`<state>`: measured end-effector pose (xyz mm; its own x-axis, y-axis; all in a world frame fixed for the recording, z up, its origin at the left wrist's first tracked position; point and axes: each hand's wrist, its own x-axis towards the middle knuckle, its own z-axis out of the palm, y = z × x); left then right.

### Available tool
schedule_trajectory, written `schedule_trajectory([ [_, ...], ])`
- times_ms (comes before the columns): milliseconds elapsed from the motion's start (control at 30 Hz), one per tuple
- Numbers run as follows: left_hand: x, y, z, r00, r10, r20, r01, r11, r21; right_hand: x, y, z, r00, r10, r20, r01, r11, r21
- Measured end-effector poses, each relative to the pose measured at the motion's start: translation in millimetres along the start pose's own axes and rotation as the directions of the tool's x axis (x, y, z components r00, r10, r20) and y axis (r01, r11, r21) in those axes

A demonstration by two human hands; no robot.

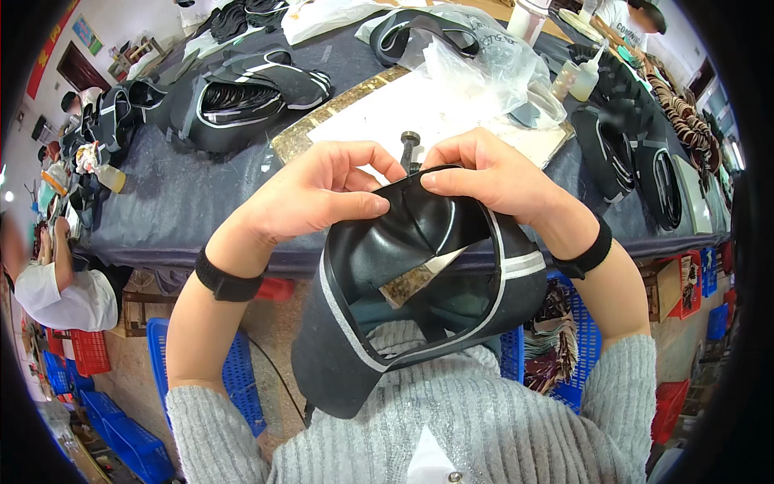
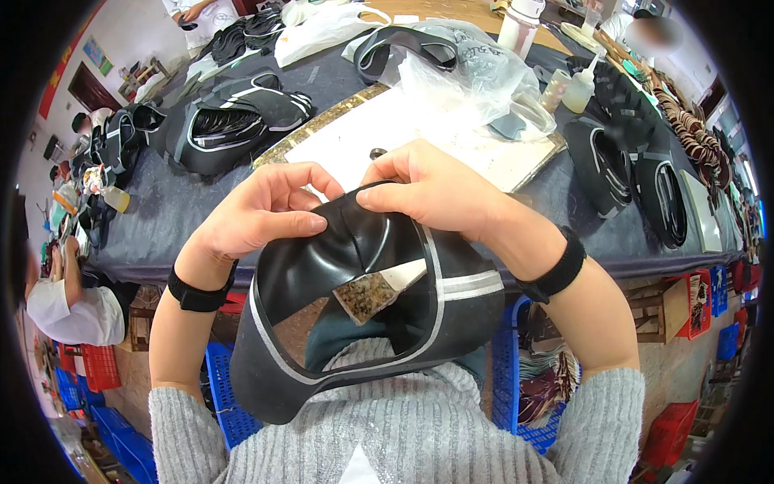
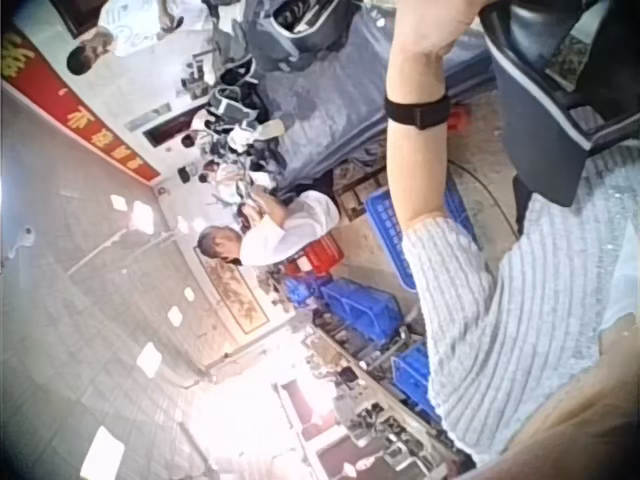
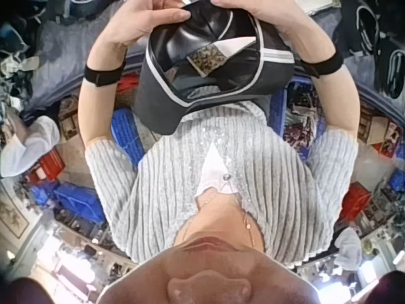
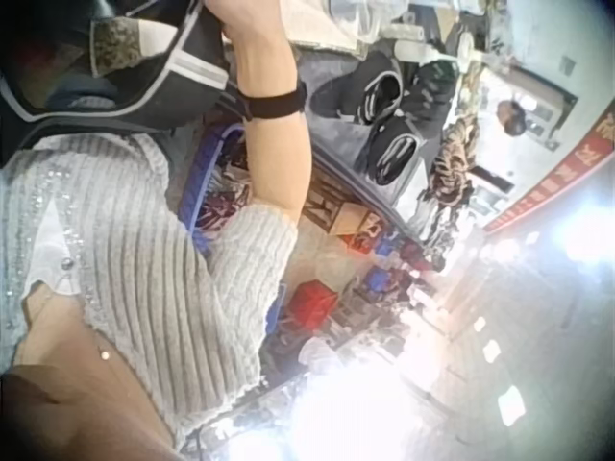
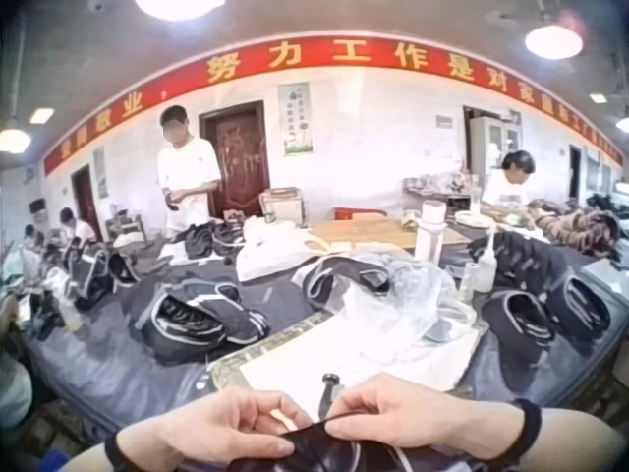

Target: Assembling and hammering leather shoe parts at a workbench.

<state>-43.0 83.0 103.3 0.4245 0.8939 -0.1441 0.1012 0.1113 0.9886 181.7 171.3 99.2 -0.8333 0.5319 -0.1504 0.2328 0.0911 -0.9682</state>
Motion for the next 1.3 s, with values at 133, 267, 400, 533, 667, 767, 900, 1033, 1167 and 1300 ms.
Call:
schedule_trajectory([
  [133, 0, -1, -1, 0.999, 0.007, -0.035, -0.008, 1.000, -0.017, 1, 3, 2, 1.000, -0.025, -0.009, 0.025, 0.999, 0.023],
  [267, 4, 0, -3, 0.997, 0.016, -0.069, -0.015, 1.000, 0.013, 0, 10, 1, 0.989, -0.116, -0.091, 0.116, 0.993, -0.010],
  [400, 14, -2, -7, 0.994, 0.046, -0.094, -0.045, 0.999, 0.008, -3, 12, -2, 0.979, -0.124, -0.163, 0.131, 0.991, 0.033],
  [533, 27, 3, -16, 0.992, 0.116, -0.046, -0.116, 0.993, 0.017, -11, 3, -4, 0.989, -0.027, -0.143, 0.061, 0.969, 0.240],
  [667, 39, 7, -24, 0.983, 0.173, 0.057, -0.173, 0.985, -0.004, -14, 15, -10, 1.000, 0.010, -0.012, -0.002, 0.865, 0.501],
  [767, 50, 7, -25, 0.970, 0.194, 0.146, -0.199, 0.980, 0.019, -19, 22, -19, 1.000, 0.029, -0.007, -0.023, 0.882, 0.470],
  [900, 58, 9, -23, 0.964, 0.170, 0.206, -0.178, 0.984, 0.020, -32, 19, -21, 0.998, -0.040, -0.058, 0.059, 0.925, 0.376],
  [1033, 61, 19, -20, 0.967, 0.149, 0.206, -0.162, 0.986, 0.043, -43, 27, -20, 0.973, -0.147, -0.180, 0.178, 0.969, 0.173],
  [1167, 72, 16, -8, 0.980, 0.196, 0.023, -0.196, 0.950, 0.242, -38, 29, -30, 0.875, -0.280, -0.394, 0.175, 0.943, -0.282],
  [1300, 83, 10, 21, 0.873, 0.413, -0.259, -0.171, 0.758, 0.630, -22, 20, -39, 0.726, -0.583, -0.365, 0.104, 0.617, -0.780],
])
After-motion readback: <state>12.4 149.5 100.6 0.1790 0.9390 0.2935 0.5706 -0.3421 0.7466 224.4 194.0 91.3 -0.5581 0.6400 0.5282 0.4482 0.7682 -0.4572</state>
